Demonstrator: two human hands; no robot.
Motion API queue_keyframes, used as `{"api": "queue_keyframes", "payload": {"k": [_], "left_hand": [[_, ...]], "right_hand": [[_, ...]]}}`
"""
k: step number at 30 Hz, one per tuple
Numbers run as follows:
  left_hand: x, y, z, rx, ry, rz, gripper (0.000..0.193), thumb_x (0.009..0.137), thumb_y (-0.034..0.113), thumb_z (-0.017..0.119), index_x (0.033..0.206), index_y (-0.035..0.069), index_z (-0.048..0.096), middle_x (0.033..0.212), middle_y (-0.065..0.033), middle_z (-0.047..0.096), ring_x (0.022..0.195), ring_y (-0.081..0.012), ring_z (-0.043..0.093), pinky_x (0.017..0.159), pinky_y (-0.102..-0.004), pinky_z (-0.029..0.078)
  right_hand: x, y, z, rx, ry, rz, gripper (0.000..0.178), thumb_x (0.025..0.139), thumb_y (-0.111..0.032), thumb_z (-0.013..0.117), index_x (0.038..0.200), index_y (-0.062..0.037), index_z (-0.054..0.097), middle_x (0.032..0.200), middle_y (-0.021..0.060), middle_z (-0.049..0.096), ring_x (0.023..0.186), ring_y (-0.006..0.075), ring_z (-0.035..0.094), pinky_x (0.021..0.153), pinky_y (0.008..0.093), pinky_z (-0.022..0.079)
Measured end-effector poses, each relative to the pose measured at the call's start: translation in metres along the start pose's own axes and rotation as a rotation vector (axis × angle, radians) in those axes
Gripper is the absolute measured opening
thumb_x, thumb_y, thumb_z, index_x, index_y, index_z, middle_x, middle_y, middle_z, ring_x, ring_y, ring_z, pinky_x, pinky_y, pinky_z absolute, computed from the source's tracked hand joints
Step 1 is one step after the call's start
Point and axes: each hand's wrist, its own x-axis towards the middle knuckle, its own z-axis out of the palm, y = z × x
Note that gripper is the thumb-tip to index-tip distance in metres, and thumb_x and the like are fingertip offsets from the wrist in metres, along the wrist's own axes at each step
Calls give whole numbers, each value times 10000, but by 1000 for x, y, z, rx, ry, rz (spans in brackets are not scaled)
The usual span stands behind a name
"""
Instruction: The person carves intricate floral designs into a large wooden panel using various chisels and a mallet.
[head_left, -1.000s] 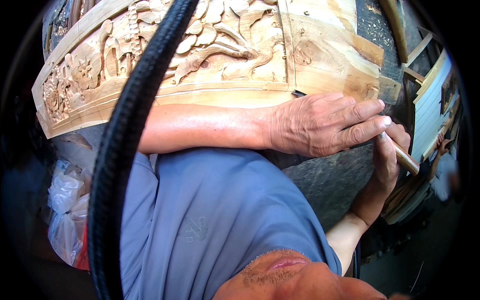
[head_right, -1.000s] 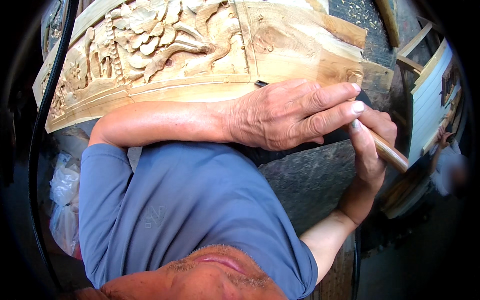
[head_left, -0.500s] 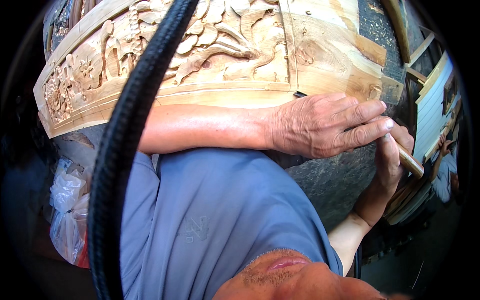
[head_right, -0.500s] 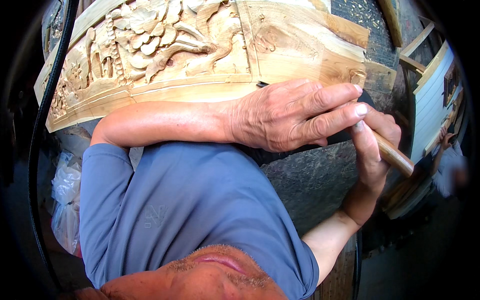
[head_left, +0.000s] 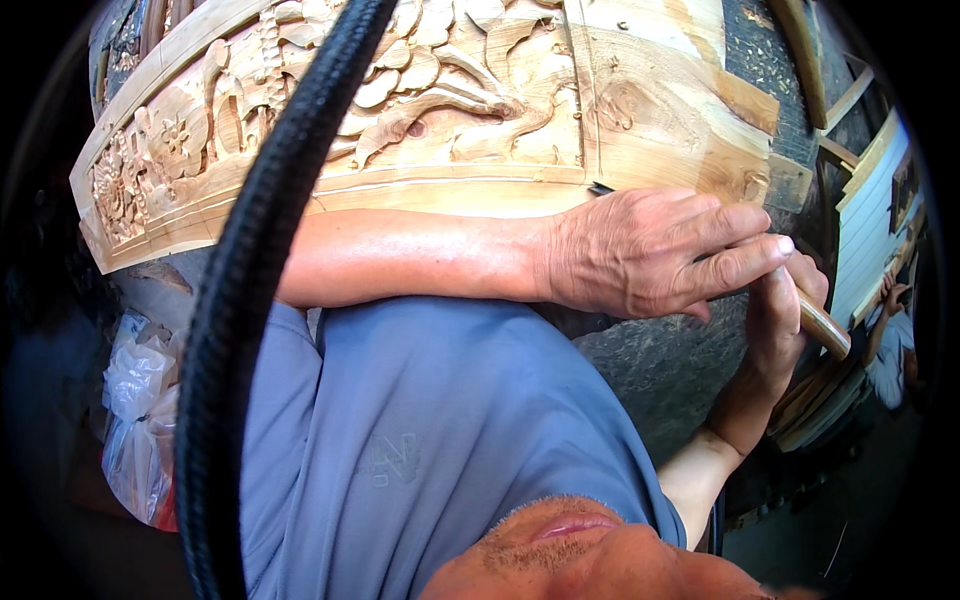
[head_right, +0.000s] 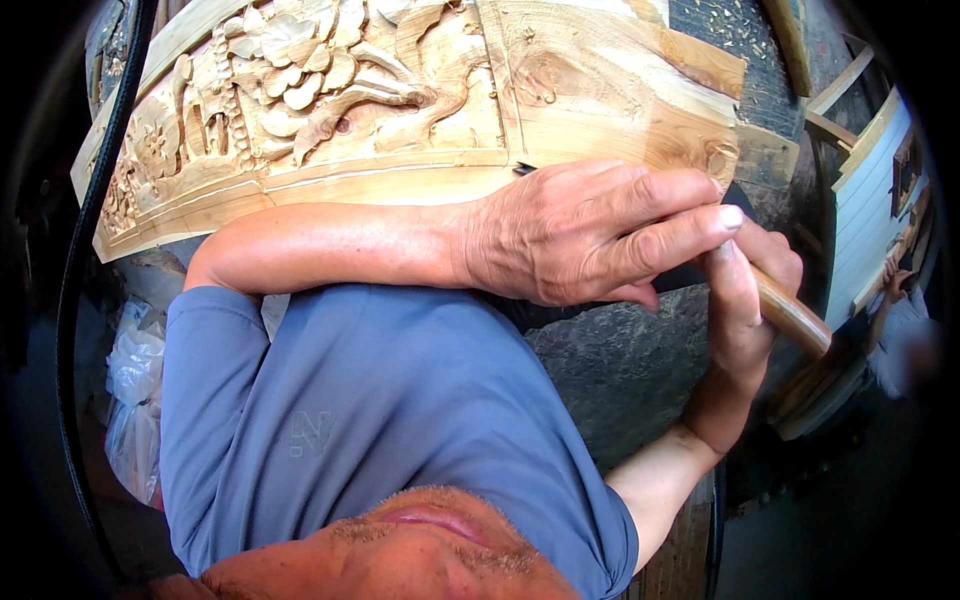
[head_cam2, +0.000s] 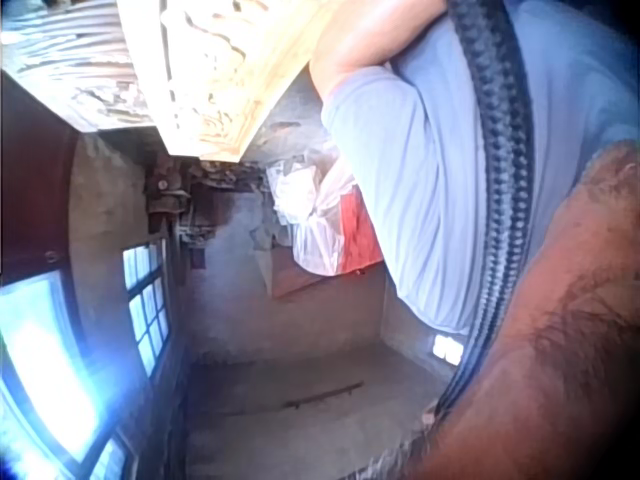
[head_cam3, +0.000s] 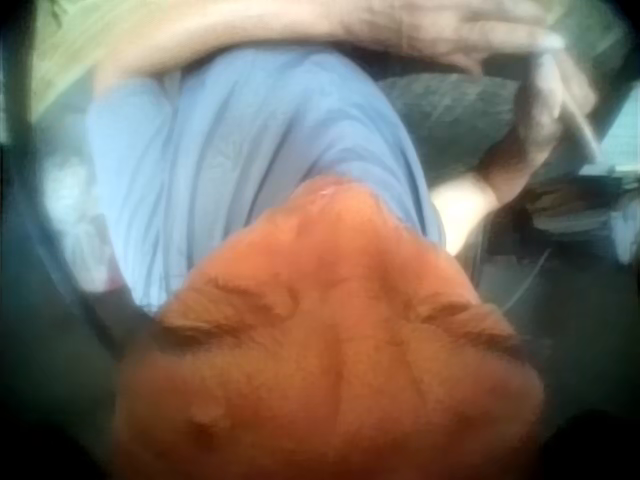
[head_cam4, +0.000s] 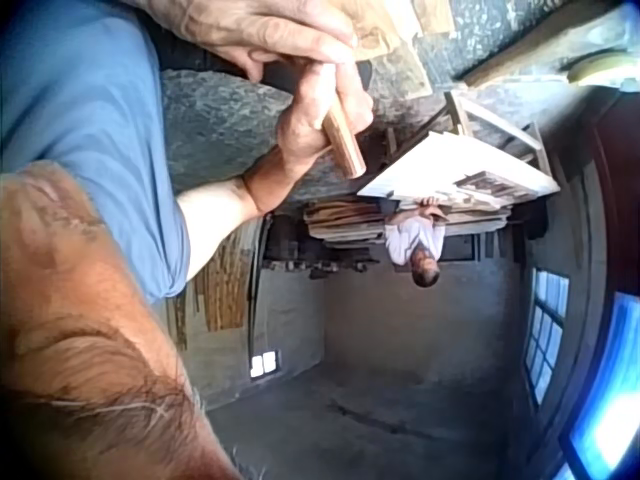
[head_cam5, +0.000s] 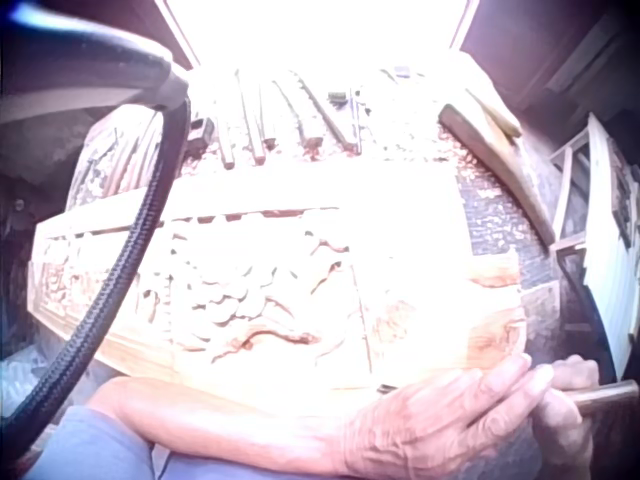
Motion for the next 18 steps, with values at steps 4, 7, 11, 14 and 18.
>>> {"api": "queue_keyframes", "payload": {"k": [4,7,11,14,18], "left_hand": [[1,-1,3,19,36,-6,934,855,371,803,1647,36,440,1475,-185,578,1054,-302,713,864,-405,609],[1,0,4,33,40,-19,957,820,350,827,1640,33,448,1458,-178,586,1057,-298,713,858,-402,607],[2,2,3,54,52,-48,962,787,320,855,1621,29,473,1437,-176,594,1071,-296,716,851,-396,606],[3,2,4,103,61,-51,933,787,309,859,1599,27,498,1408,-170,610,1072,-292,721,841,-394,609],[-1,3,6,221,113,-77,901,796,298,855,1589,41,514,1362,-155,632,1040,-276,732,828,-392,613]], "right_hand": [[3,2,1,64,-5,24,274,1038,-238,669,1044,19,761,902,9,673,823,90,565,750,295,424],[3,11,-3,61,-20,-8,265,1039,-234,666,1089,12,752,939,24,681,857,109,589,787,309,447],[-3,36,-10,72,28,-54,286,1045,-231,651,1163,18,728,1015,61,696,925,145,624,862,335,486],[-2,46,-13,137,-6,-26,319,1054,-243,630,1191,33,713,1082,100,713,992,178,658,929,356,512],[7,62,-5,202,-85,-54,361,1064,-262,600,1191,58,707,1162,152,730,1066,214,687,976,371,526]]}}
